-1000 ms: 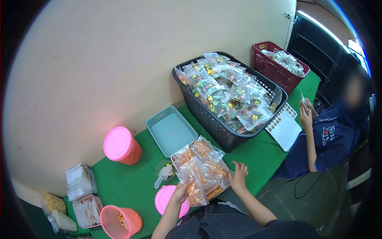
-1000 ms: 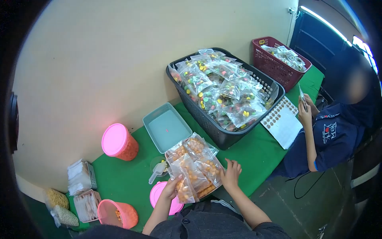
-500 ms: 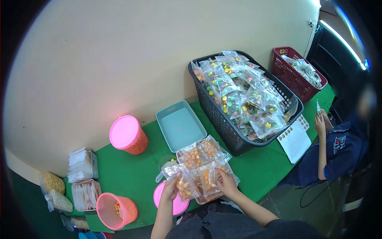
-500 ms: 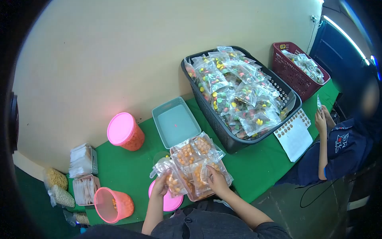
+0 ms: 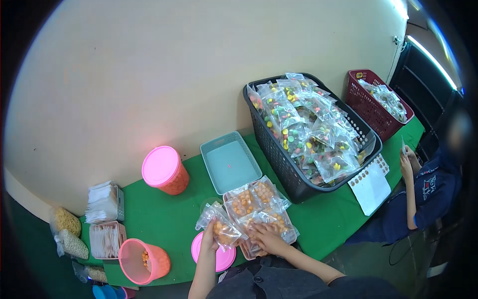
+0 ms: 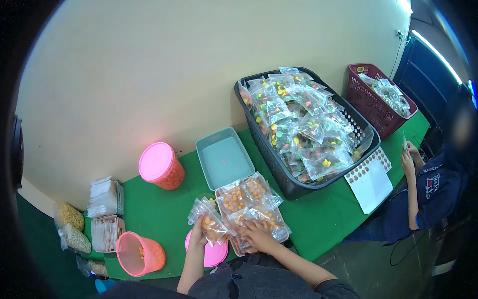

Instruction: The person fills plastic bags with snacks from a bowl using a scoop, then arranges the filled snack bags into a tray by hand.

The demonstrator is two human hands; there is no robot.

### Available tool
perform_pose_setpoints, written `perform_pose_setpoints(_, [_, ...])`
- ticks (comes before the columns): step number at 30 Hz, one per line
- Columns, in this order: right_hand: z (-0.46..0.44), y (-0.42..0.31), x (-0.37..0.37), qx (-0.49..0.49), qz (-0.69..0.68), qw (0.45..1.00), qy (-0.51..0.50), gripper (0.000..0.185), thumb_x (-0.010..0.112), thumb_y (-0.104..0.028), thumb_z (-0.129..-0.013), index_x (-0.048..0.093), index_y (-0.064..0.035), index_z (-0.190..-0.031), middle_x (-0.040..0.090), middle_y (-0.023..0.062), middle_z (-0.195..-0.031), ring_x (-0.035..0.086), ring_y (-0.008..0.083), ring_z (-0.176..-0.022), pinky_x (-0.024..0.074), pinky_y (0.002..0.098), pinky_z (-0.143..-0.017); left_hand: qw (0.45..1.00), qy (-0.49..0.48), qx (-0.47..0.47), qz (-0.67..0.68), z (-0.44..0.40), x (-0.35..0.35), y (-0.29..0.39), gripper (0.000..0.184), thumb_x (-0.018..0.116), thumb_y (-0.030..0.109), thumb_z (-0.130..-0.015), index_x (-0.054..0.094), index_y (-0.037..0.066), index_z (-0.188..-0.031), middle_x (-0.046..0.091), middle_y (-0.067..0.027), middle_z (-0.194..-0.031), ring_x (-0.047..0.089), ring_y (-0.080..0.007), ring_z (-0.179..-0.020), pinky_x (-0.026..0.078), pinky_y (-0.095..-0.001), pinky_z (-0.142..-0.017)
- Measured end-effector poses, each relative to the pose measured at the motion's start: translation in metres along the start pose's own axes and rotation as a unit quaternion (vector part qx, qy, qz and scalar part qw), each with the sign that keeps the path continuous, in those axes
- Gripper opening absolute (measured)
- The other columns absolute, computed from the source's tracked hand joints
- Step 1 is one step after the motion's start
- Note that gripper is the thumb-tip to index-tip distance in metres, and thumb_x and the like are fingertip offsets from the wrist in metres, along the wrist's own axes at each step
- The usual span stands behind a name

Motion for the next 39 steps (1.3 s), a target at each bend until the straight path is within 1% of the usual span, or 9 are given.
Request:
perform_pose_setpoints(6, [-0.01,0.003,-0.021,0.065,-0.1,0.989,0.091,0.048,0.055,-0.024,-0.089,0.044,-0.0099,-0.134,0.047,0.0097,-0.133,0.044,0.023,-0.12,0.0312,0.0413,-0.098,0.998,-0.048,0.003,-0.044,0.007,0.028,-0.012,0.039,0.06,0.031,-0.088,0.052,0.003,-0.115,0.062,-0.0097,-0.103,0.063,-0.0217,-0.092,0.053,-0.037,-0.082])
perform_pose_setpoints(8, [-0.016,0.01,-0.019,0.177,-0.52,0.833,0.07,0.038,0.056,-0.021,-0.091,0.052,-0.0028,-0.124,0.059,0.0106,-0.114,0.055,0.0161,-0.102,0.0417,0.0293,-0.085,0.996,-0.06,-0.002,-0.064,0.016,0.047,-0.019,0.039,0.059,0.029,-0.089,0.051,0.002,-0.116,0.062,-0.0093,-0.102,0.063,-0.0212,-0.091,0.053,-0.0366,-0.08])
perform_pose_setpoints(12, [-0.02,0.018,-0.019,0.216,-0.502,0.837,0.016,0.029,0.058,-0.022,-0.092,0.06,0.0001,-0.11,0.064,0.0065,-0.092,0.057,0.01,-0.086,0.0448,0.0231,-0.075,0.991,-0.102,-0.008,-0.08,0.015,0.066,-0.025,0.036,0.056,0.026,-0.092,0.05,0.001,-0.117,0.061,-0.0091,-0.105,0.061,-0.0212,-0.093,0.052,-0.0368,-0.079])
perform_pose_setpoints(19, [-0.005,0.088,-0.054,0.262,-0.461,0.802,0.275,0.014,0.056,-0.015,-0.092,0.058,-0.0014,-0.095,0.06,0.0007,-0.082,0.055,0.007,-0.076,0.0435,0.0218,-0.07,0.994,-0.062,0.024,-0.092,0.005,0.063,-0.02,0.036,0.057,0.024,-0.091,0.05,0.004,-0.121,0.06,-0.0059,-0.105,0.061,-0.0177,-0.088,0.05,-0.0303,-0.076])
perform_pose_setpoints(21, [0.001,0.104,-0.068,0.269,-0.552,0.715,0.333,0.011,0.056,-0.009,-0.091,0.054,-0.0023,-0.099,0.06,0.0024,-0.087,0.058,0.0099,-0.084,0.0449,0.023,-0.076,0.996,-0.06,0.012,-0.063,0.004,0.064,-0.021,0.035,0.059,0.021,-0.09,0.051,0.004,-0.12,0.06,-0.0052,-0.105,0.061,-0.0174,-0.088,0.05,-0.0306,-0.078])
perform_pose_setpoints(26, [0.0,0.101,-0.099,0.174,-0.534,0.75,0.349,0.015,0.059,0.002,-0.084,0.055,-0.0051,-0.097,0.059,0.0036,-0.088,0.057,0.0144,-0.093,0.0453,0.0298,-0.085,0.932,-0.13,0.203,-0.271,0.019,0.103,0.028,0.023,0.068,0.008,-0.082,0.061,0.004,-0.103,0.056,-0.0074,-0.115,0.057,-0.0175,-0.1,0.047,-0.0333,-0.086])
perform_pose_setpoints(28, [-0.009,0.083,-0.113,0.112,-0.359,0.883,0.28,0.012,0.061,0.003,-0.079,0.059,-0.006,-0.087,0.059,0.0032,-0.089,0.056,0.0202,-0.1,0.041,0.0354,-0.092,0.945,-0.121,0.177,-0.246,0.017,0.111,0.03,0.02,0.071,0.006,-0.077,0.064,0.004,-0.095,0.052,-0.0099,-0.121,0.053,-0.0198,-0.107,0.043,-0.0356,-0.093])
perform_pose_setpoints(33, [-0.016,0.081,-0.104,0.143,-0.193,0.931,0.274,0.012,0.062,0.002,-0.076,0.059,-0.0084,-0.082,0.053,0.0072,-0.105,0.052,0.0233,-0.105,0.0327,0.0375,-0.098,0.696,-0.16,0.45,-0.537,0.03,0.142,0.039,0.023,0.071,0.004,-0.068,0.075,0.018,-0.086,0.051,-0.0152,-0.123,0.047,-0.0322,-0.116,0.031,-0.0434,-0.103])
perform_pose_setpoints(39, [-0.013,0.102,-0.076,0.142,-0.311,0.894,0.29,0.012,0.055,0.006,-0.078,0.057,-0.0042,-0.085,0.048,0.0096,-0.109,0.052,0.0219,-0.1,0.0383,0.0313,-0.087,0.705,-0.176,0.35,-0.591,0.006,0.093,0.001,0.04,0.058,-0.008,-0.069,0.074,0.02,-0.094,0.048,-0.0145,-0.12,0.047,-0.0337,-0.112,0.037,-0.0397,-0.098])
Point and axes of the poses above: each hand's wrist, its own z-axis away from the middle knuckle, its own x-axis out of the palm, y = z × x, the point moved 6 cm from there along -z, towards the middle knuckle
